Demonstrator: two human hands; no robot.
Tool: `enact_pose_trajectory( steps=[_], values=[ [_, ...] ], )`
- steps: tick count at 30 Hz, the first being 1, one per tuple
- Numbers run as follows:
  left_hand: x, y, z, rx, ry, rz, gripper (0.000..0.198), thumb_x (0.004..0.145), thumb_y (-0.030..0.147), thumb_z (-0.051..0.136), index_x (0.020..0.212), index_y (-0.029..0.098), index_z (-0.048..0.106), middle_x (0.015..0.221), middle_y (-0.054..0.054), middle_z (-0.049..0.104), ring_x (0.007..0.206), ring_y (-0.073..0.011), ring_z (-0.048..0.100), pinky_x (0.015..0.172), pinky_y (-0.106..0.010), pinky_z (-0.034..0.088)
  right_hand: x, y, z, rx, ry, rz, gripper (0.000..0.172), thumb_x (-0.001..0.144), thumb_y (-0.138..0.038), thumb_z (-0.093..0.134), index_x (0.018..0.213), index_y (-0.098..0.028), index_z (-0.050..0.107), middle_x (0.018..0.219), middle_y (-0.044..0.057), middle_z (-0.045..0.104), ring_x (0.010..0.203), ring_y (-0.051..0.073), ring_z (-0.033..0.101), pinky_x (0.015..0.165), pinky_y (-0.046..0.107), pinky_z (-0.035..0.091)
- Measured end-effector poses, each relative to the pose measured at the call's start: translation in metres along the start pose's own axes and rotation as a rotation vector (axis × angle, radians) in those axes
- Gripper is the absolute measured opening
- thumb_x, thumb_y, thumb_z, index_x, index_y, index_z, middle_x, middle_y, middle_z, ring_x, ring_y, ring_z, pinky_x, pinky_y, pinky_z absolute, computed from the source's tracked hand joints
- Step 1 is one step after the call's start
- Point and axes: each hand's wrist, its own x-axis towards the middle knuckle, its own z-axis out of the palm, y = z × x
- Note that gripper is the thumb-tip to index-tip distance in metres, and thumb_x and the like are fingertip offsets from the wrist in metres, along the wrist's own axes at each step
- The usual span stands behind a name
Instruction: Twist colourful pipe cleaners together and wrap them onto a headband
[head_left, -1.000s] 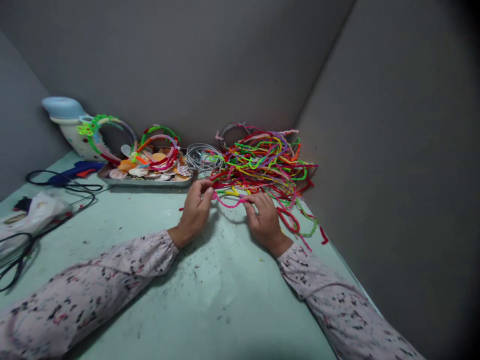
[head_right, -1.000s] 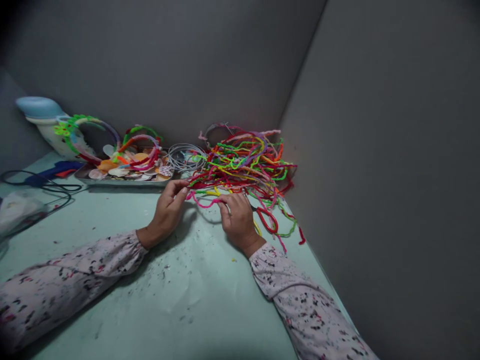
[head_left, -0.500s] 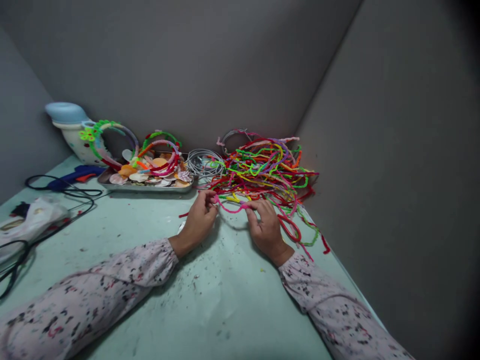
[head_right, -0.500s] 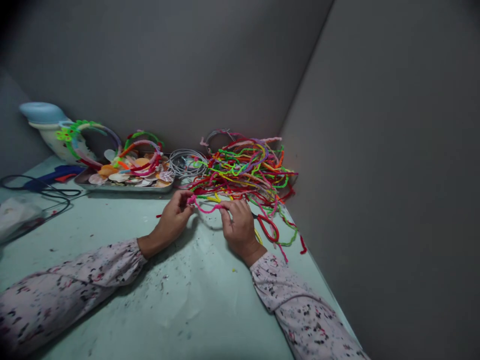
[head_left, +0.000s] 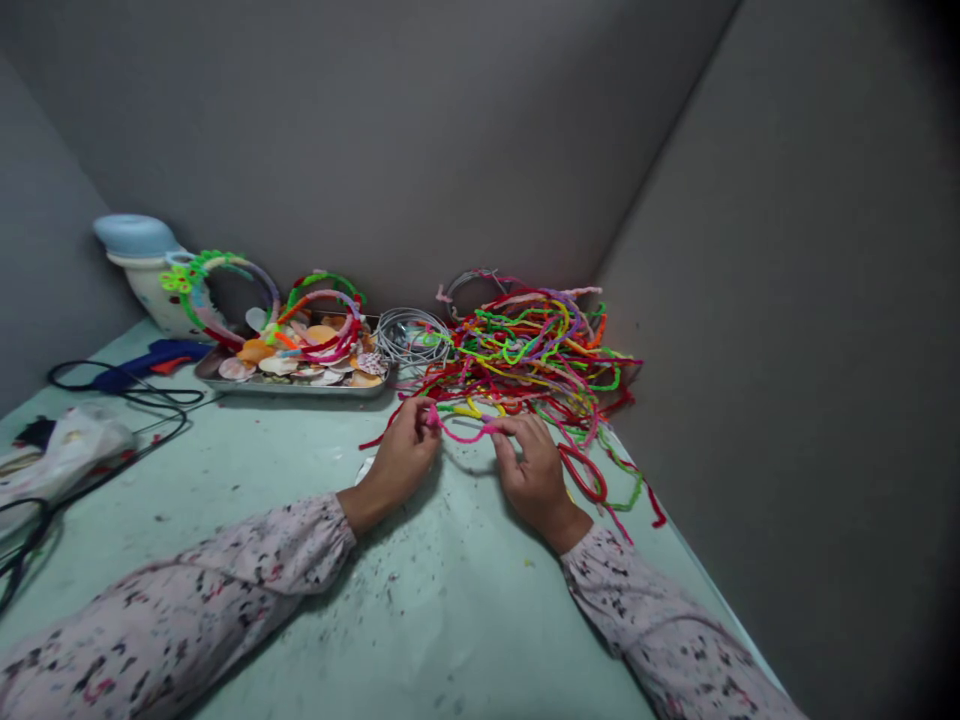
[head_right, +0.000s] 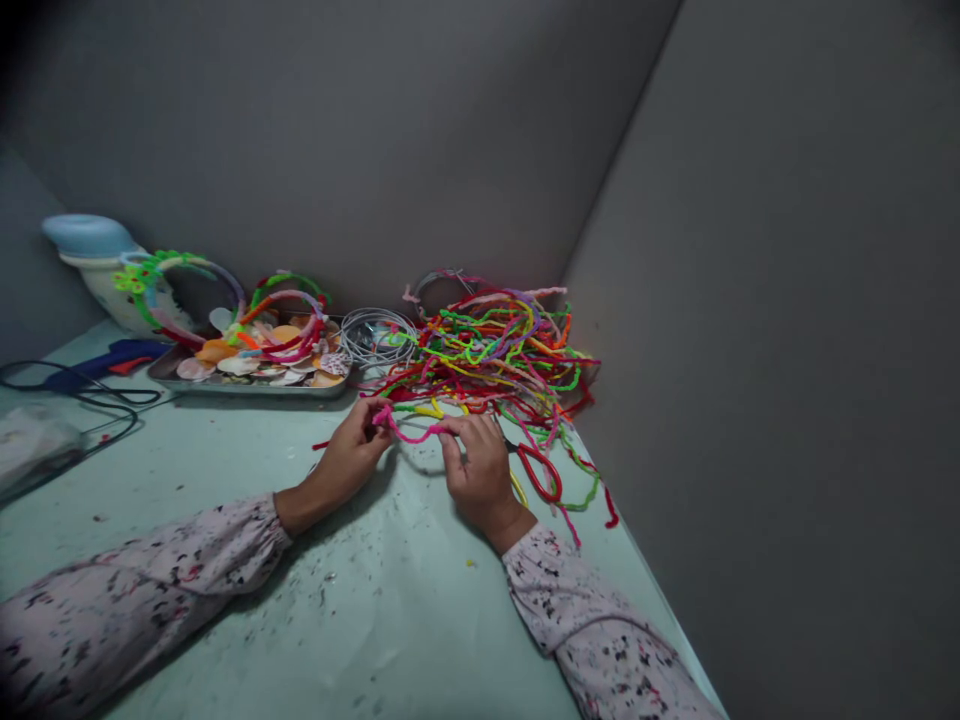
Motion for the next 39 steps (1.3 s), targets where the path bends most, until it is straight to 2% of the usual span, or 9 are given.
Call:
enact_pose_trajectory(
  steps=[14, 29, 34, 39],
  values=[
    [0.0012, 0.0038, 0.0002, -0.035, -0.010, -0.021, 0.029, 0.084, 0.019, 0.049, 0.113, 0.017, 0.048, 0.090, -0.002, 0.055, 0.078, -0.0140, 0.051, 0.069, -0.026, 0.042, 0.0006, 0.0016, -0.0005, 0.015, -0.010, 0.025, 0.015, 0.090, -0.017, 0.050, 0.100, -0.021, 0.061, 0.096, 0.006, 0.065, 0.092, 0.021, 0.057, 0.083, 0.040, 0.045],
    [0.0016, -0.0023, -0.0003, -0.012, -0.008, -0.011, 0.031, 0.084, 0.017, 0.048, 0.115, 0.017, 0.048, 0.099, -0.004, 0.057, 0.085, -0.0149, 0.053, 0.075, -0.027, 0.043, 0.0013, -0.0004, -0.0008, 0.025, -0.006, 0.013, 0.015, 0.090, -0.015, 0.050, 0.099, -0.021, 0.059, 0.095, 0.005, 0.065, 0.091, 0.020, 0.056, 0.081, 0.038, 0.045],
    [0.0012, -0.0049, 0.0001, 0.037, -0.003, -0.009, 0.030, 0.085, 0.019, 0.049, 0.114, 0.018, 0.048, 0.093, -0.003, 0.056, 0.080, -0.0145, 0.052, 0.072, -0.027, 0.042, 0.0003, 0.0005, 0.0000, 0.018, -0.009, 0.031, 0.015, 0.090, -0.015, 0.050, 0.100, -0.022, 0.058, 0.095, 0.005, 0.064, 0.092, 0.021, 0.056, 0.082, 0.039, 0.046],
    [0.0009, -0.0047, 0.0002, -0.014, -0.020, -0.024, 0.030, 0.085, 0.021, 0.048, 0.115, 0.019, 0.047, 0.092, -0.002, 0.056, 0.080, -0.0146, 0.052, 0.071, -0.027, 0.042, -0.0005, 0.0006, -0.0005, 0.027, -0.018, 0.040, 0.016, 0.089, -0.014, 0.050, 0.100, -0.022, 0.058, 0.096, 0.005, 0.064, 0.093, 0.021, 0.056, 0.082, 0.040, 0.046]
  ],
)
